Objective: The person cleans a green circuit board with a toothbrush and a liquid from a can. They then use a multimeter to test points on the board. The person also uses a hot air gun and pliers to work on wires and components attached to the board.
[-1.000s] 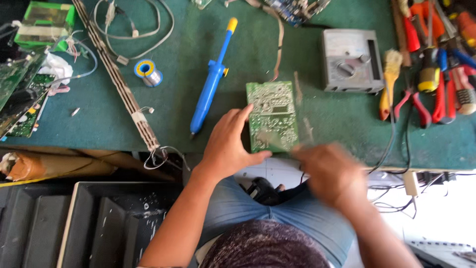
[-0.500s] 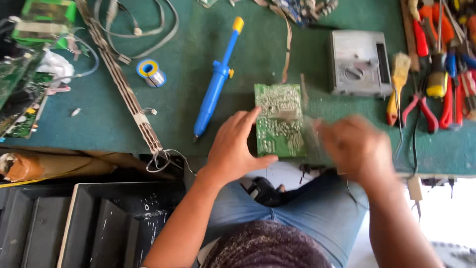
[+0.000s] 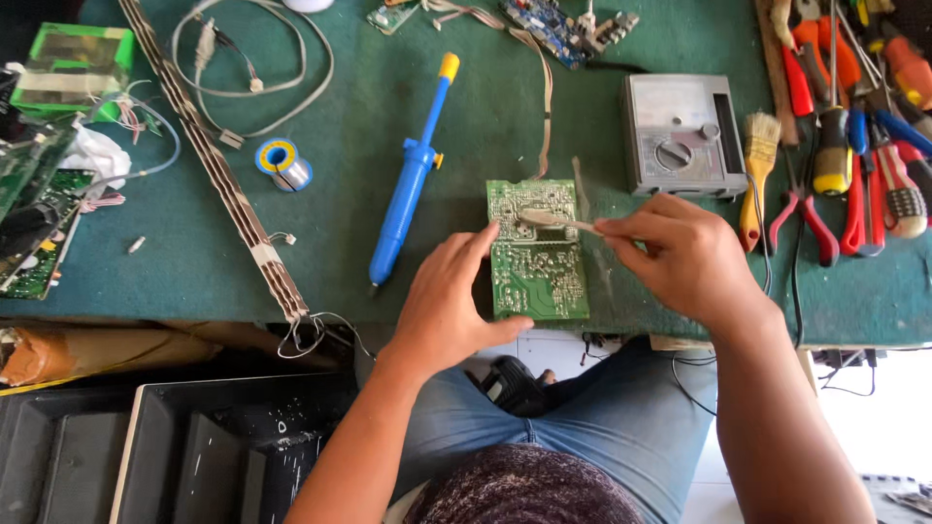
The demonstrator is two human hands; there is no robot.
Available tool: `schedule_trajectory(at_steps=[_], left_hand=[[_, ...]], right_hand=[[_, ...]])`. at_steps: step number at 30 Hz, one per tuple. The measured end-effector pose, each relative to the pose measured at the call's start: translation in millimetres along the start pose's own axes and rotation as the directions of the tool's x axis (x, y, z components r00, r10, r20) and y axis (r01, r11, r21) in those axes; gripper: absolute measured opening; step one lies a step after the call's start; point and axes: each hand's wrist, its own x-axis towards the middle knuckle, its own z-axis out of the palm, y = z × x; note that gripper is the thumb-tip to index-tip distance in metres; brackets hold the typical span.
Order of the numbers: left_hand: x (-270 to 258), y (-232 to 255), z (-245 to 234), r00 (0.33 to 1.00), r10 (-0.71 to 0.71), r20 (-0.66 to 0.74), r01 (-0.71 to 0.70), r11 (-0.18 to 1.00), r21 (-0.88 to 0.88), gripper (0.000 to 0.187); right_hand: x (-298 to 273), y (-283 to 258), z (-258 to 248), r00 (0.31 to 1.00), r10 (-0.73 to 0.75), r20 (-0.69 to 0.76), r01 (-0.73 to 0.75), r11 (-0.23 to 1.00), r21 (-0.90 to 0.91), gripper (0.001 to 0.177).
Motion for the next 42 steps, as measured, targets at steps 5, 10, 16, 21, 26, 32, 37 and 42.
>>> schedule_trajectory(at_steps=[5, 10, 16, 21, 26, 32, 37, 42], left_hand=[[2.2, 1.5, -3.7, 0.999, -0.031, 0.037, 0.032, 0.999, -0.019, 0.117], [2.9, -0.8, -2.8, 1.0, 0.016, -0.004, -0.016, 0.999, -0.032, 0.113], [0.3, -2.8, 0.4, 1.0, 0.01, -0.002, -0.01, 0.999, -0.036, 0.115], [-4.5, -5.6, 1.0, 1.0, 0.022, -0.013, -0.023, 0.999, -0.026, 0.115], [5.4, 8.8, -11.3, 0.976, -0.134, 0.173, 0.136, 0.991, 0.003, 0.113], [4.2, 8.2, -9.5, 0.986, -0.102, 0.135, 0.103, 0.995, 0.001, 0.107], [6.4, 13.2, -14.0, 0.981, -0.132, 0.142, 0.135, 0.991, -0.017, 0.109], [5.6, 13.6, -15.5, 0.981, -0.123, 0.149, 0.129, 0.991, -0.027, 0.106]], right_hand=[[19.7, -23.8, -13.6, 0.988, -0.048, 0.149, 0.01, 0.968, 0.249, 0.007], [24.4, -18.5, -12.0, 0.988, -0.019, 0.15, -0.013, 0.978, 0.207, 0.01], [21.7, -3.3, -5.3, 0.994, -0.033, 0.1, 0.01, 0.975, 0.223, 0.014], [12.1, 14.6, 3.6, 0.988, -0.124, 0.094, 0.096, 0.961, 0.258, 0.005], [20.7, -36.5, -24.6, 0.946, -0.247, 0.211, 0.158, 0.917, 0.366, 0.018], [-12.3, -33.5, -14.3, 0.965, -0.128, 0.23, 0.049, 0.946, 0.319, 0.019], [-28.6, -7.7, -16.3, 0.997, -0.052, 0.054, 0.044, 0.989, 0.14, 0.008], [-56.8, 4.9, -15.0, 0.995, -0.048, 0.09, 0.036, 0.991, 0.129, 0.008]])
